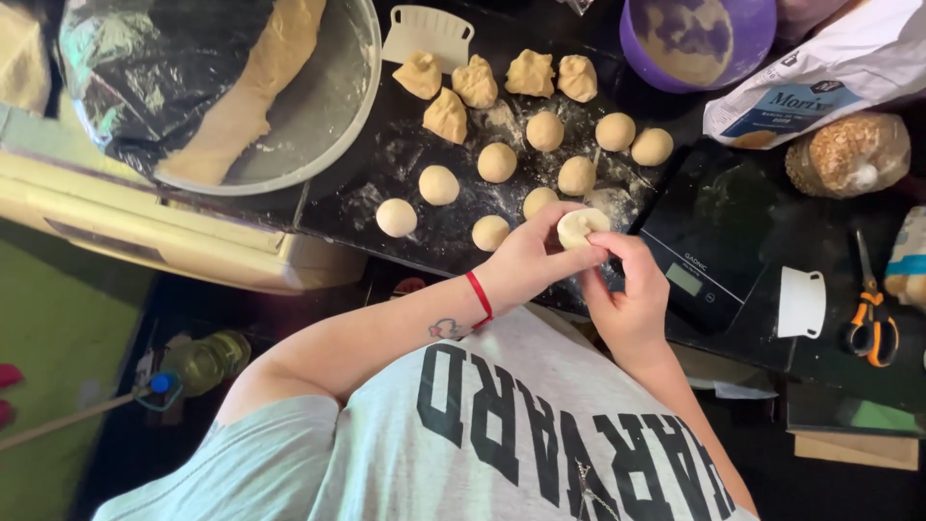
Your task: Weighing and shaping pieces of dough into uniform balls on a floured surface
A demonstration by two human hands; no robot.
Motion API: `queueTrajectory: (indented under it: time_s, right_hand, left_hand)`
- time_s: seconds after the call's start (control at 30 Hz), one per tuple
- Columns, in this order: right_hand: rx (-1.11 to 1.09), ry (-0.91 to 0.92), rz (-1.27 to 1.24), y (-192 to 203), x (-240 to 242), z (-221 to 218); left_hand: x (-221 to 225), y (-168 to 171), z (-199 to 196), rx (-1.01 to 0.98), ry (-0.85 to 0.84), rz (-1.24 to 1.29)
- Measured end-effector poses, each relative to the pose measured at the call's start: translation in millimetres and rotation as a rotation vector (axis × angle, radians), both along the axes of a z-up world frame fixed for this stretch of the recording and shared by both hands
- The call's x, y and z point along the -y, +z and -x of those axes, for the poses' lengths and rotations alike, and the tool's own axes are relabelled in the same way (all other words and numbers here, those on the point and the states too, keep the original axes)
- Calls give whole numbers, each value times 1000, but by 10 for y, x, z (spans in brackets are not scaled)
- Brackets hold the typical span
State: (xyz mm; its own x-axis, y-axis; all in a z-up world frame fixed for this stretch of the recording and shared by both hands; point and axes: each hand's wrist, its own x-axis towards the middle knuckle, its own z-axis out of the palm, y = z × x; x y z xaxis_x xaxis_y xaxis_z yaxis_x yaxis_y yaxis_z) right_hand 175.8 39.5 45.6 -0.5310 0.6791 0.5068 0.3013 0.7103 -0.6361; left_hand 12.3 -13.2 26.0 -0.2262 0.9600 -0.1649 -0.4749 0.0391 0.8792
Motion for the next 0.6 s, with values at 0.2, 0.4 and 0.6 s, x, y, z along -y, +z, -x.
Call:
queueTrajectory:
  time_s: [0.2, 0.4, 0.6]
  right_hand:
    - [34, 65, -105, -56, -175, -180]
    - [84, 207, -123, 12, -270, -247]
    - [61, 134, -98, -187, -429, -391]
  left_hand:
    - [-99, -88, -177, -132, 45, 120]
    - [-106, 76, -191, -88, 35, 267]
    - [-143, 167, -335, 74, -115, 265]
